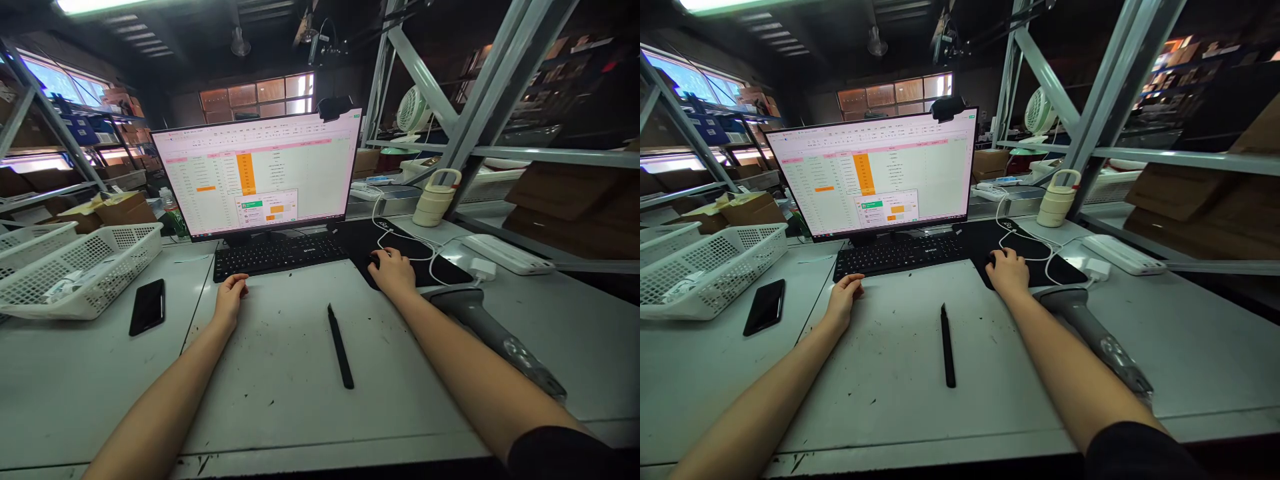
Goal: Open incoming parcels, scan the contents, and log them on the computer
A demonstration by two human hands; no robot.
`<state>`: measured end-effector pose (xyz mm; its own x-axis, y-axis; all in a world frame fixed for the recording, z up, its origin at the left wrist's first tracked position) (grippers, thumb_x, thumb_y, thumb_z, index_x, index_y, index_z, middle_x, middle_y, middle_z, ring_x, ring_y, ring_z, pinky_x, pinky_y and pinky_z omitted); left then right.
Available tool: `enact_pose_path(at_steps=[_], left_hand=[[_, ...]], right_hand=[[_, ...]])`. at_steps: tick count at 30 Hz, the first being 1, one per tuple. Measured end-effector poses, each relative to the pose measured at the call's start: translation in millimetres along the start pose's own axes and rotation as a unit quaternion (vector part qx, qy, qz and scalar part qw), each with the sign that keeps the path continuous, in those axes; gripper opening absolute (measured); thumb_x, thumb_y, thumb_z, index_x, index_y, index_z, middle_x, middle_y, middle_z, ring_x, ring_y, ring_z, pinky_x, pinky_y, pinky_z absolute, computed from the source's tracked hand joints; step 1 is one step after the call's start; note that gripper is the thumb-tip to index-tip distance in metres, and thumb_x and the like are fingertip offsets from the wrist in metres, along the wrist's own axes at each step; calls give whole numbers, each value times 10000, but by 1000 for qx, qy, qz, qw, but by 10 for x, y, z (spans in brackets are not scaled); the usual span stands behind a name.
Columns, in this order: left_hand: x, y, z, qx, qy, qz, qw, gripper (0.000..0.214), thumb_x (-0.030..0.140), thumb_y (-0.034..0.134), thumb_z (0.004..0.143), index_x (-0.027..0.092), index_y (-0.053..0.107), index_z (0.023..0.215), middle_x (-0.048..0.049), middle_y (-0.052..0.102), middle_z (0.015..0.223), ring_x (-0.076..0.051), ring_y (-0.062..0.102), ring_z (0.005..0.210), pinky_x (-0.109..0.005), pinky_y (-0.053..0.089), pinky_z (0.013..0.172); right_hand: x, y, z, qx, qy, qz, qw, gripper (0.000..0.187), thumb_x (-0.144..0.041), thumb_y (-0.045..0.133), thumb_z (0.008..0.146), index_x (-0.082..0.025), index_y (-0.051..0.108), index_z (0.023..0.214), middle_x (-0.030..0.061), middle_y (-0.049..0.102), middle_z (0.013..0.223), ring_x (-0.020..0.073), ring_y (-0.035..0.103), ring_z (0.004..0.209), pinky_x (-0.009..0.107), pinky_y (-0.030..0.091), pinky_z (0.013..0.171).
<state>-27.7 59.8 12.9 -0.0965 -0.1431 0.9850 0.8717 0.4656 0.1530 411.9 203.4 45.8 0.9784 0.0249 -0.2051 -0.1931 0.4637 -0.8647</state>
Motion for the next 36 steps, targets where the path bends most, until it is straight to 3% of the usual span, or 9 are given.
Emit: enact_pose_path(at_steps=[9, 18, 26, 30, 33, 36], left_hand=[[11, 21, 2, -6, 3, 7, 1000, 317, 390, 711, 657, 168, 703, 884, 10, 582, 655, -148, 544, 649, -284, 431, 675], [57, 32, -14, -5, 14, 24, 1000, 259, 331, 639, 699, 163, 697, 887, 19, 574, 643, -132, 543, 625, -271, 454, 675], [81, 51, 38, -22, 58, 127, 990, 284, 329, 522, 811, 155, 683, 968, -4, 592, 683, -156, 595, 653, -294, 503, 693], [151, 212, -63, -61, 113, 250, 960, 264, 253, 461, 864, 184, 697, 958, -36, 638, 764, -202, 638, 785, -359, 527, 809], [201, 442, -229, -103, 171, 359, 912, 200, 208, 623, 788, 230, 716, 964, -57, 688, 1014, -256, 612, 1087, -431, 442, 1055], [208, 558, -277, -108, 205, 451, 862, 394, 252, 790, 701, 238, 680, 1080, -76, 607, 1306, -295, 464, 1342, -453, 267, 1217]], right_hand=[[6, 14, 9, -6, 1, -4, 1000, 443, -335, 480, 942, -180, 668, 1312, 175, 557, 1410, 359, 582, 1124, 455, 488, 892], [-38, 84, 45, -10, -39, 12, 999, 476, -371, 468, 957, -135, 665, 1320, 209, 559, 1407, 376, 606, 1132, 471, 486, 939], [-6, 131, 77, -17, -35, 12, 999, 479, -390, 460, 948, -151, 681, 1299, 203, 575, 1395, 374, 612, 1125, 469, 489, 932], [-29, 103, 64, -5, -42, 15, 999, 474, -385, 461, 944, -152, 674, 1298, 208, 597, 1356, 368, 624, 1076, 477, 497, 892], [-69, 66, 35, -15, -43, 15, 999, 504, -383, 446, 955, -136, 627, 1356, 213, 600, 1347, 376, 620, 1090, 476, 493, 890], [-96, 28, 14, -32, -31, 23, 999, 541, -380, 448, 966, -116, 555, 1425, 236, 576, 1382, 387, 599, 1145, 477, 480, 917]])
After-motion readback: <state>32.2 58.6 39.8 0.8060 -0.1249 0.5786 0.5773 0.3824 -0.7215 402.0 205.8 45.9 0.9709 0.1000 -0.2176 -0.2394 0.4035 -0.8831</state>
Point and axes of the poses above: each hand's wrist, its own z-axis towards the middle knuckle, its own y-axis out of the palm, x = y × z, the point moved 10 cm from there along z, towards the middle knuckle
